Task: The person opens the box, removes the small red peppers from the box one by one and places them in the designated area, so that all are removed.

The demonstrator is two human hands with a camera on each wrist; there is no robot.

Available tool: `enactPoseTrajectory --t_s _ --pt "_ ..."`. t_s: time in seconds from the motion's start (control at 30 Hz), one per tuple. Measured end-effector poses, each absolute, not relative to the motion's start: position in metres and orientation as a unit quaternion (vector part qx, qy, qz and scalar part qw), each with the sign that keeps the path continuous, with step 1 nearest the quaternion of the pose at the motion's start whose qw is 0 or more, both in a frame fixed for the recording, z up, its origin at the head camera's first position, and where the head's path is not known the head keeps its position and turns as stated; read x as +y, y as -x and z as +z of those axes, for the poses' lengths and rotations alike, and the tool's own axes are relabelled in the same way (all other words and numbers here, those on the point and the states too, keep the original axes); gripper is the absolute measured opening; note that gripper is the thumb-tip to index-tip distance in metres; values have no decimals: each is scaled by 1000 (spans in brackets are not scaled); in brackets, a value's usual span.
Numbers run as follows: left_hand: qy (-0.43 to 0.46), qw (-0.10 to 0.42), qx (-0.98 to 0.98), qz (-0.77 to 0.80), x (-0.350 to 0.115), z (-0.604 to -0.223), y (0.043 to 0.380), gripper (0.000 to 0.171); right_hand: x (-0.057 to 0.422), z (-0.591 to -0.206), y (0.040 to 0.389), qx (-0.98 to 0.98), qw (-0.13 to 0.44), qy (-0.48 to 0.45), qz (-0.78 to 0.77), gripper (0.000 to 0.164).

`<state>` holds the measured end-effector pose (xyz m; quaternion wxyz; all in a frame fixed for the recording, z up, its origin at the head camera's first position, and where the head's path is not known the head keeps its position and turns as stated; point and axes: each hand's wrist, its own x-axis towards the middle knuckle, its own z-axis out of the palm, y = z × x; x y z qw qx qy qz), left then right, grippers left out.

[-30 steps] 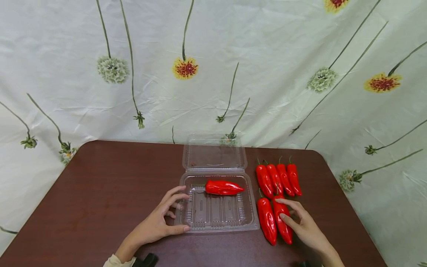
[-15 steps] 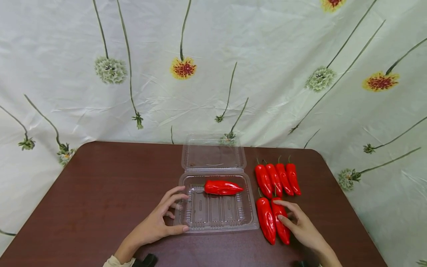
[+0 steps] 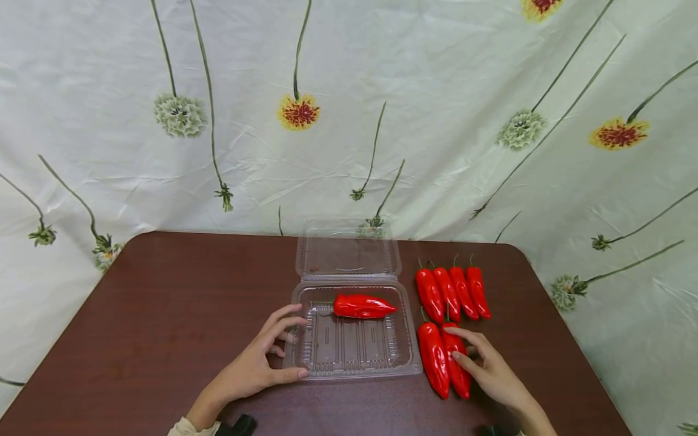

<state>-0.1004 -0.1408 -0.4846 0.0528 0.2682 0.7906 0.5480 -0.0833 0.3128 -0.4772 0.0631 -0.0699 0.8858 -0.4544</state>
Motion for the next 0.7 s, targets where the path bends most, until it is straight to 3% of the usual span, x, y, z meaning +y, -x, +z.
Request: enactPoseTrajectory --t_s 0.7 --pt "-266 58 790 549 -142 -485 101 68 311 -474 84 887 68 44 -454 47"
